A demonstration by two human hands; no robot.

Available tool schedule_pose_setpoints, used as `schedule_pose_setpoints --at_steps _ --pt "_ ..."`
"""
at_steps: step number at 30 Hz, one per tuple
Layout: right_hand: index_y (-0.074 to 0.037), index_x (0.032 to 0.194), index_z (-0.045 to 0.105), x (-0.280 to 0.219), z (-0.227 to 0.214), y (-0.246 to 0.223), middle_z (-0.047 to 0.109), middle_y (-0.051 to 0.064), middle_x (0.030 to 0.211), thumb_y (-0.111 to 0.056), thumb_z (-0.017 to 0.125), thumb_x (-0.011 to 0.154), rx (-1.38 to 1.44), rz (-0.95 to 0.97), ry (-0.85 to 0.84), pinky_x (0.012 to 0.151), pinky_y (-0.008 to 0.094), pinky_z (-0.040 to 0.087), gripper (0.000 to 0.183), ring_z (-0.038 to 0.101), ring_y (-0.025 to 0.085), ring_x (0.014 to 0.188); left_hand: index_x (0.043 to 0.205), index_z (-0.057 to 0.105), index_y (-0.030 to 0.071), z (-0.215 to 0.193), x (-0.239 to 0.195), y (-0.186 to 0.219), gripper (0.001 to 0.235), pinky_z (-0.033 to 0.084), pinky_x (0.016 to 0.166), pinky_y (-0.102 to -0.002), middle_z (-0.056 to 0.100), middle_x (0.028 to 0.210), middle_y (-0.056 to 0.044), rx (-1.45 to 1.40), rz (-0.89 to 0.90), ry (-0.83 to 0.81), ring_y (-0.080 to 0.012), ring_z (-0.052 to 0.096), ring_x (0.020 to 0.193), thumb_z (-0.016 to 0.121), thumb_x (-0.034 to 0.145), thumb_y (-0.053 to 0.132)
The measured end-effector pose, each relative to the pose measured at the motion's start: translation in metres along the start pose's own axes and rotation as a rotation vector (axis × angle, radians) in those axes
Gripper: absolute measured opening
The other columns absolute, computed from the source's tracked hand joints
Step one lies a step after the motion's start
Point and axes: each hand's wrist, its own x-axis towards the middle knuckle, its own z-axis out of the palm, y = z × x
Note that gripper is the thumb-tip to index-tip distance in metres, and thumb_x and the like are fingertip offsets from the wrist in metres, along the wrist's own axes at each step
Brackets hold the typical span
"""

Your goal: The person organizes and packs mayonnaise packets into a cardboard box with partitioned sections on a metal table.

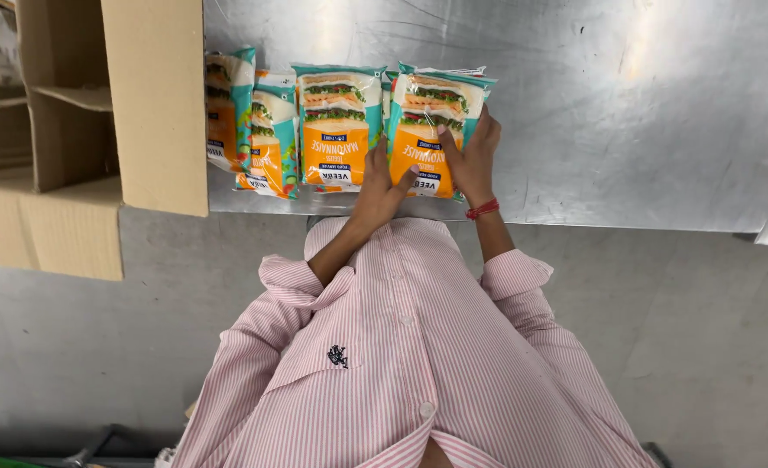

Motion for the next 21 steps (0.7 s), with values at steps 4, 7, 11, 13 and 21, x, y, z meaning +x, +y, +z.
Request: schedule_pose_setpoints --at_steps 4,7,11,13,21 --pt "0.002 0.158 0.022 0.005 -0.008 -0.019 0.036 0.03 0.151 -0.042 0.071 0.104 0.04 -0.009 -0.028 0.118 0.051 0.035 0.086 0.033 0.044 0.143 0.154 0.024 -0.017 -0.006 -0.009 0.027 0.087 0.033 0.121 -0.048 0.037 0.153 -0.036 -0.029 0.016 0.093 -0.0469 0.039 0.144 0.065 0.102 0.04" --pt "0.002 0.165 0.017 0.004 -0.023 -0.055 0.014 0.033 0.168 -0.043 0.07 0.106 -0.142 -0.17 0.076 0.128 0.056 0.02 0.091 0.017 0.049 0.157 0.153 0.034 -0.009 -0.009 -0.014 0.04 0.074 0.037 0.12 -0.045 0.044 0.152 -0.03 -0.079 0.05 0.178 -0.0414 0.047 0.142 0.064 0.101 0.034" --pt "-0.004 0.168 0.017 0.003 -0.016 -0.082 0.008 0.02 0.176 -0.047 0.062 0.109 -0.279 -0.329 0.139 0.135 0.053 0.013 0.086 0.009 0.041 0.166 0.148 0.043 -0.004 -0.014 -0.022 0.048 0.058 0.043 0.117 -0.042 0.051 0.149 -0.024 -0.189 0.058 0.273 -0.0353 0.053 0.137 0.064 0.103 0.025" --pt "-0.002 0.167 0.017 0.007 0.003 -0.075 0.01 0.019 0.176 -0.049 0.06 0.108 -0.269 -0.374 0.145 0.137 0.054 0.011 0.087 0.009 0.039 0.166 0.147 0.045 -0.004 -0.019 -0.025 0.048 0.054 0.043 0.116 -0.042 0.054 0.145 -0.022 -0.233 0.062 0.301 -0.0338 0.055 0.136 0.064 0.104 0.023" --pt "0.006 0.16 0.032 0.031 0.031 -0.064 0.024 0.025 0.169 -0.054 0.061 0.106 -0.484 -0.389 -0.125 0.129 0.055 0.009 0.086 0.015 0.04 0.159 0.135 0.056 0.0 -0.058 -0.031 0.048 0.036 0.053 0.104 -0.033 0.066 0.133 -0.011 -0.384 0.102 0.476 -0.0184 0.066 0.115 0.063 0.105 0.018"
